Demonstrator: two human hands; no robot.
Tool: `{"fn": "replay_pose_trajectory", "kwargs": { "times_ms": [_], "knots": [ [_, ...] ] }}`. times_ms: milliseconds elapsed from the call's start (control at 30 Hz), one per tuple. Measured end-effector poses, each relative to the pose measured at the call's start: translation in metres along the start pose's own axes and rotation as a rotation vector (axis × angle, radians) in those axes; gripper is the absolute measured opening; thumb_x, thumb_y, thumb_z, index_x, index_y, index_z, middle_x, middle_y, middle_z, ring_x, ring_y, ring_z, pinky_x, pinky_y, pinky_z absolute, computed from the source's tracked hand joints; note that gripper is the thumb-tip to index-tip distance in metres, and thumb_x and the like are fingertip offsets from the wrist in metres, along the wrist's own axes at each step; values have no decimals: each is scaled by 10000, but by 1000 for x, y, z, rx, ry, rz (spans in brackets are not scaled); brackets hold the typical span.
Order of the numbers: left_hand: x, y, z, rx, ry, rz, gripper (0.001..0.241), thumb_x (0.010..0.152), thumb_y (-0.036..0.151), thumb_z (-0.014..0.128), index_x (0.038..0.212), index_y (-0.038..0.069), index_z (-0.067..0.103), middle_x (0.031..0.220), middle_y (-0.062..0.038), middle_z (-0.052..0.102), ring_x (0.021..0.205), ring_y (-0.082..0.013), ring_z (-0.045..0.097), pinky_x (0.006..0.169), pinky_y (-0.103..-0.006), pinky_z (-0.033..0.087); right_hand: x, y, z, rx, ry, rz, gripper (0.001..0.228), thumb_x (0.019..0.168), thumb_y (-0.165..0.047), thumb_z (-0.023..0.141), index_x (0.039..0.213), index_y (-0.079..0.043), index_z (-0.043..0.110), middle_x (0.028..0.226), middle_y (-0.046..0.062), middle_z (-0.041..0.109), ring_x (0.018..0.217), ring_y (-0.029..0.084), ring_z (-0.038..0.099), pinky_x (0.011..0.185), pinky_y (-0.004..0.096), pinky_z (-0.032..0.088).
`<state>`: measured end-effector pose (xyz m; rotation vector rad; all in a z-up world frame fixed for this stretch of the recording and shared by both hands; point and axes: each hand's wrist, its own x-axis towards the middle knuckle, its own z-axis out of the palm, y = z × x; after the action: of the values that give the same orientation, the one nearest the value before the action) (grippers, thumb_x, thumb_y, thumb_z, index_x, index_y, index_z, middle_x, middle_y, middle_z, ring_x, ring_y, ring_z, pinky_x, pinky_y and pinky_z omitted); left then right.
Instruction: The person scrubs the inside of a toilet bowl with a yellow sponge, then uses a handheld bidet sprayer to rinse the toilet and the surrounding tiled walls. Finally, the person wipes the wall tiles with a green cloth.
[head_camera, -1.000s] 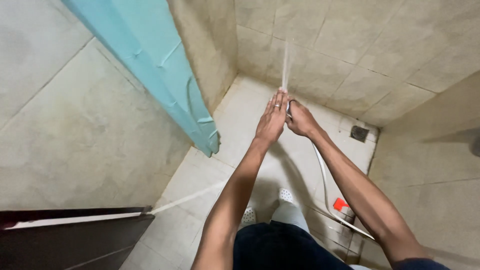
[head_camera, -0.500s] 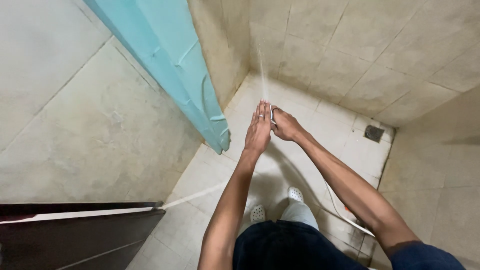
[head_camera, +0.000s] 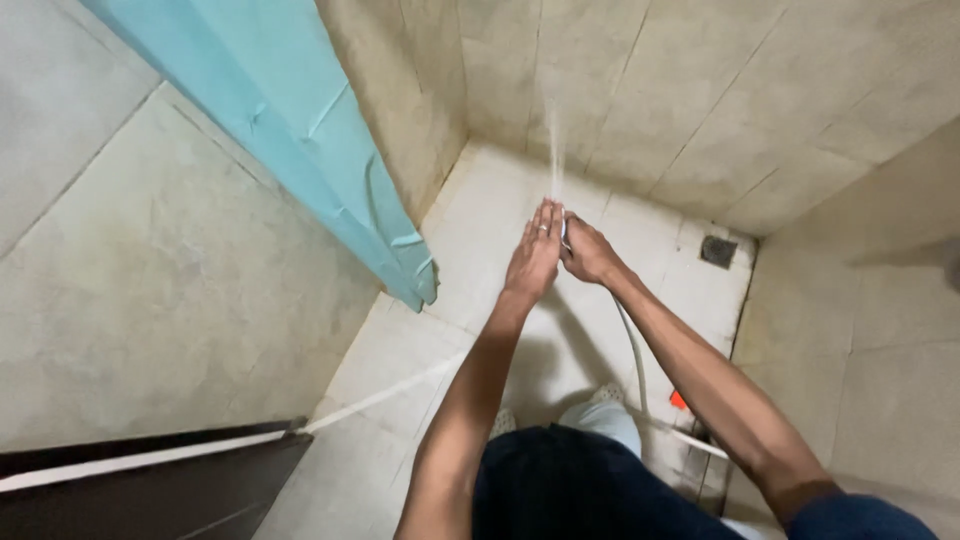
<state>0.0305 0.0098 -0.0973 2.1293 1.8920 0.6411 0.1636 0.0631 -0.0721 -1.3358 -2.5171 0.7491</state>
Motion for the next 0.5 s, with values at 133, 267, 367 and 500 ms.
{"fn": "replay_pose_trajectory", "kwargs": {
  "times_ms": [133,267,367,500],
  "knots": [
    [31,6,29,-23,13,96,846,821,-119,518,1596,-18,191,1676,-240,194,1565,-347,239,1267,-435,226,2,34,-7,-6,98,33,571,857,-63,621,1381,58,430,1202,349,617,1126,506,600,946,547,502],
    [38,28,21,-70,-40,119,865,811,-134,521,1600,-6,192,1685,-232,188,1552,-336,247,1270,-423,224,-8,45,-16,10,121,75,570,839,-67,646,1359,48,442,1191,333,629,1118,507,605,925,552,510],
    [37,30,10,-51,-68,126,881,789,-135,525,1591,-13,183,1678,-234,179,1554,-338,241,1270,-422,220,-6,38,-21,18,112,124,549,848,-62,632,1358,37,455,1183,323,636,1116,498,614,925,549,516],
    [35,13,9,-54,-32,104,878,804,-152,516,1603,-15,180,1692,-240,170,1558,-344,246,1283,-422,223,6,32,-13,21,78,138,534,860,-68,616,1358,39,454,1183,304,640,1110,468,633,919,538,527]
  ]
}}
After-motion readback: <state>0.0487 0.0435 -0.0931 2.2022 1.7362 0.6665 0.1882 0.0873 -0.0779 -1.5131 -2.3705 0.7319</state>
